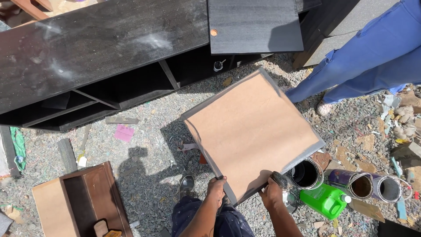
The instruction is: The person paints a rectangular wooden board with black paint using a sponge. They dip the sponge into a paint can and apply the paint to the board's surface and edges, then flip the board to paint the other side.
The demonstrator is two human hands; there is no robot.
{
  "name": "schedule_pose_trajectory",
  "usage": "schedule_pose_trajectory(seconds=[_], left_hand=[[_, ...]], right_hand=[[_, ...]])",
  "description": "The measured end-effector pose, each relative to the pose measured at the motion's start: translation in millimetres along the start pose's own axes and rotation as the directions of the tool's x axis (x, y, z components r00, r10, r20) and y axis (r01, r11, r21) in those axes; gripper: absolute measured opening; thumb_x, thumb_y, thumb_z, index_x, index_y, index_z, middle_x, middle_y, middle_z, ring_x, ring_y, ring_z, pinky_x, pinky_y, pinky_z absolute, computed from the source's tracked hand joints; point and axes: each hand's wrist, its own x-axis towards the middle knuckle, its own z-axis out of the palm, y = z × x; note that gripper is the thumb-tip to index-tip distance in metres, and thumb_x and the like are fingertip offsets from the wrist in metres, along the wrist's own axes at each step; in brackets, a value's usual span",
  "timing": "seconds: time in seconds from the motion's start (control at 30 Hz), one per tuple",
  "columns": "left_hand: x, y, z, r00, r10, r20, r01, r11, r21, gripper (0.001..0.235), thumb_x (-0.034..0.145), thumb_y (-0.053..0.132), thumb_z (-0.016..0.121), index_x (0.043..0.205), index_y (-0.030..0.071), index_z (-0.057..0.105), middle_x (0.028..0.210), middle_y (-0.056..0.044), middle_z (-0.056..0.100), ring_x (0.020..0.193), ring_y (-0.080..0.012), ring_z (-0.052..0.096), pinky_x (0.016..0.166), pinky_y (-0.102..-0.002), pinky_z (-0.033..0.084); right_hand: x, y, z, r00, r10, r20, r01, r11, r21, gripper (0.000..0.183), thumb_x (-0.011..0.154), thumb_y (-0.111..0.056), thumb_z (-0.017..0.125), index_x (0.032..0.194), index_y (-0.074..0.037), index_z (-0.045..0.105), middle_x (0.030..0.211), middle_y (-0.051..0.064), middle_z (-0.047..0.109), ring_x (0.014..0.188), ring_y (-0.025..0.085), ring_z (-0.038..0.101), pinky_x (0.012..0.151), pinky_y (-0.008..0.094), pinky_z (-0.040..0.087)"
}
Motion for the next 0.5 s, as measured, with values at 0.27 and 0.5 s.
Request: schedule_pose_trajectory(seconds=[0.27,0.5], left_hand=[[31.1,-21.2,-7.1,0.999,0.003,0.045,0.005,0.984,-0.178,0.047,0.092,0.013,0.073,0.135,0.011,0.054,0.136,-0.011,0.058,0.131,-0.0273,0.049,0.114,-0.042,0.034],[-3.0,-11.8,-18.2,0.985,-0.078,0.155,0.092,0.992,-0.087,0.056,0.098,0.027,0.069,0.145,0.0,0.057,0.159,-0.026,0.044,0.151,-0.0427,0.037,0.122,-0.054,0.037]], right_hand=[[-38.0,0.2,-3.4,0.99,-0.008,0.142,0.026,0.992,-0.127,0.043,0.109,-0.007,0.041,0.15,0.003,0.041,0.165,0.017,0.033,0.153,0.034,0.031,0.119,0.053,0.042],[-40.7,-2.1,1.4,0.961,-0.098,0.259,0.22,0.837,-0.501,0.037,0.108,-0.012,0.047,0.138,0.007,0.06,0.138,0.021,0.067,0.13,0.035,0.062,0.11,0.049,0.051]])
